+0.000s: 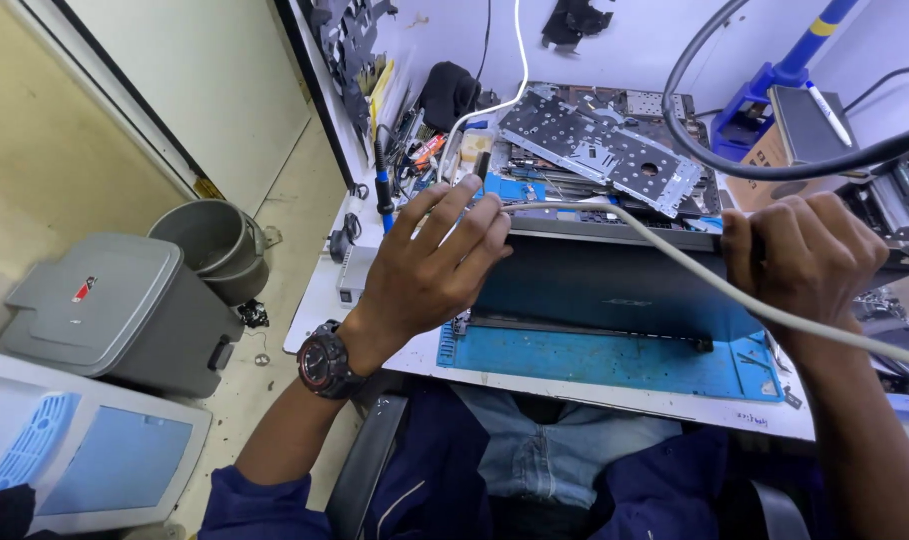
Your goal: Assembling a laptop screen by aligning the bezel and pressing it into the frame.
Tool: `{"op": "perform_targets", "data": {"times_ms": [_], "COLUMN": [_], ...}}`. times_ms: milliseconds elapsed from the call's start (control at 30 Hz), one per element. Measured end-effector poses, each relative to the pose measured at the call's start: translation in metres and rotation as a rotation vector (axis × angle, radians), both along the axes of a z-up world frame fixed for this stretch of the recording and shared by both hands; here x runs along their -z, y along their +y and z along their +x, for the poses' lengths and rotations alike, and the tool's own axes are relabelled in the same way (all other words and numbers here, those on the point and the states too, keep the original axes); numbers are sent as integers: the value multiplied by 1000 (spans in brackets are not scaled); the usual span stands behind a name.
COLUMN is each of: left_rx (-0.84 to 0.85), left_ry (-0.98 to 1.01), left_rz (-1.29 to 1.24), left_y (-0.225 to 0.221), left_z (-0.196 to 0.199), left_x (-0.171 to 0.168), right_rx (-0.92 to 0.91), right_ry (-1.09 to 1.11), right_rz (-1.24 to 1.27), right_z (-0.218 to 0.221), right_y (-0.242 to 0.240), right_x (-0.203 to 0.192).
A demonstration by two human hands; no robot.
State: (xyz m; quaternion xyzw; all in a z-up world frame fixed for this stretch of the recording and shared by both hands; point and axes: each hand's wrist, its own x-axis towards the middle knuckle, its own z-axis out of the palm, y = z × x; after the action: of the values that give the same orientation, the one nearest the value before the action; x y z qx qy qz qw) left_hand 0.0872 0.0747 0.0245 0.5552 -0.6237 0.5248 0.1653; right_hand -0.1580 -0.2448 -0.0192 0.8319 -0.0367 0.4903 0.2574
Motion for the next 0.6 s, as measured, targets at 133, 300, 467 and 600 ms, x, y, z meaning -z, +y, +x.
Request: {"op": "perform_targets", "data": {"times_ms": [133,300,467,600], "left_rx": [-67,42,109,161], "left_ry": [16,39,99,271], "left_rz": [23,25,185,255], "left_y": [-2,-7,-20,-18], "left_z": [-6,-12,-25,-25], "left_x": [-5,-16,-22,-34], "right_rx": [12,32,-31,-66], "right_ry": [-37,-20,-7,-64], "right_rz": [-33,-120,-82,-92], "right_z": [6,6,12,17], "right_y": [4,26,62,64], "right_x": [-1,-15,-24,-19]}}
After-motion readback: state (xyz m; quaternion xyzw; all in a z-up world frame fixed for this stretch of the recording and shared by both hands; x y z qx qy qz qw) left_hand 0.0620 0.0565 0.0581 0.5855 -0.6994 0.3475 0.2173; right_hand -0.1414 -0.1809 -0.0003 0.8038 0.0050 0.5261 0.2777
